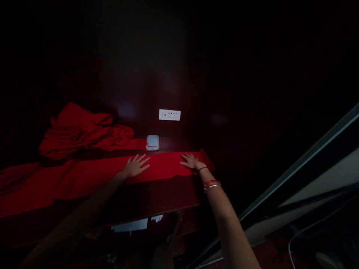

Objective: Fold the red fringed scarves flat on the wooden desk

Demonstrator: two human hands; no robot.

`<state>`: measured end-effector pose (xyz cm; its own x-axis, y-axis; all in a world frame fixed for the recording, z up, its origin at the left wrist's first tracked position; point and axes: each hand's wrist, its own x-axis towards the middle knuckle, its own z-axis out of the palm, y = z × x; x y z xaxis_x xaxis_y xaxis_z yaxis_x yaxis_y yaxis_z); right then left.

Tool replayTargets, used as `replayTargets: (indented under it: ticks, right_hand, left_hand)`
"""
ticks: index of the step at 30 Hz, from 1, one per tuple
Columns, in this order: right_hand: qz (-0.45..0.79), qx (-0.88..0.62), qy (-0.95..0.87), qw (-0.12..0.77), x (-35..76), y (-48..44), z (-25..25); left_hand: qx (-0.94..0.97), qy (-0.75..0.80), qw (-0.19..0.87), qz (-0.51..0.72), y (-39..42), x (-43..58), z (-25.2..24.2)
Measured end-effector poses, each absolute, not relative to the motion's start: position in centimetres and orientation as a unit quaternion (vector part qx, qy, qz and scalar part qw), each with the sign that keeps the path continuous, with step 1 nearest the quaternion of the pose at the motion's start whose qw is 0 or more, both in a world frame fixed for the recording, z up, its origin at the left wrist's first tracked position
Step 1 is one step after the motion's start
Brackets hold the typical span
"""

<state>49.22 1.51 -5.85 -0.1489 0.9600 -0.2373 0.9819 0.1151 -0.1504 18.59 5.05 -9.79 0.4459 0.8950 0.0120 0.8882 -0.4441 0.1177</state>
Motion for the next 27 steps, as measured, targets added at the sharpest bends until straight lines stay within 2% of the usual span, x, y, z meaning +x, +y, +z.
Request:
replayTargets:
  ticks: [5,8,12,16,20,23,25,27]
  right_hand:
    - [-0.109,0.682,0.703,0.169,53.6,-0.5,-4.0]
    - [-0.074,0.706,0.676,0.198,54.2,-2.0,-4.5]
    - [0.007,0.703,0.693,0.16,53.7,-3.5,-5.3]
    - [0.036,0.713,0.688,0.128,53.1,-3.9,-4.5]
    - [0.069,0.735,0.674,0.031,52.5,-3.2,-1.4]
    - [0.083,0.75,0.655,-0.039,52.4,-2.4,2.0]
    - [0.085,0.757,0.648,-0.022,52.6,-2.0,4.0]
    - [0.084,0.75,0.655,0.031,52.8,-1.9,5.6]
  left_hand:
    - [0.853,0.517,0.033,0.059,7.0,17.7,-11.0]
    - [0.853,0.517,0.035,0.065,7.4,17.5,-10.9]
    - [0.848,0.524,0.047,0.058,7.6,17.6,-10.8]
    - [0.848,0.524,0.024,0.072,7.3,17.7,-10.4]
    - [0.854,0.5,-0.043,0.141,5.5,17.6,-9.0]
    - [0.912,0.396,0.019,0.108,3.5,17.8,-8.2]
    - [0.941,0.327,0.07,0.056,2.4,18.1,-7.9]
    - [0.948,0.306,0.082,0.037,1.7,18.5,-7.8]
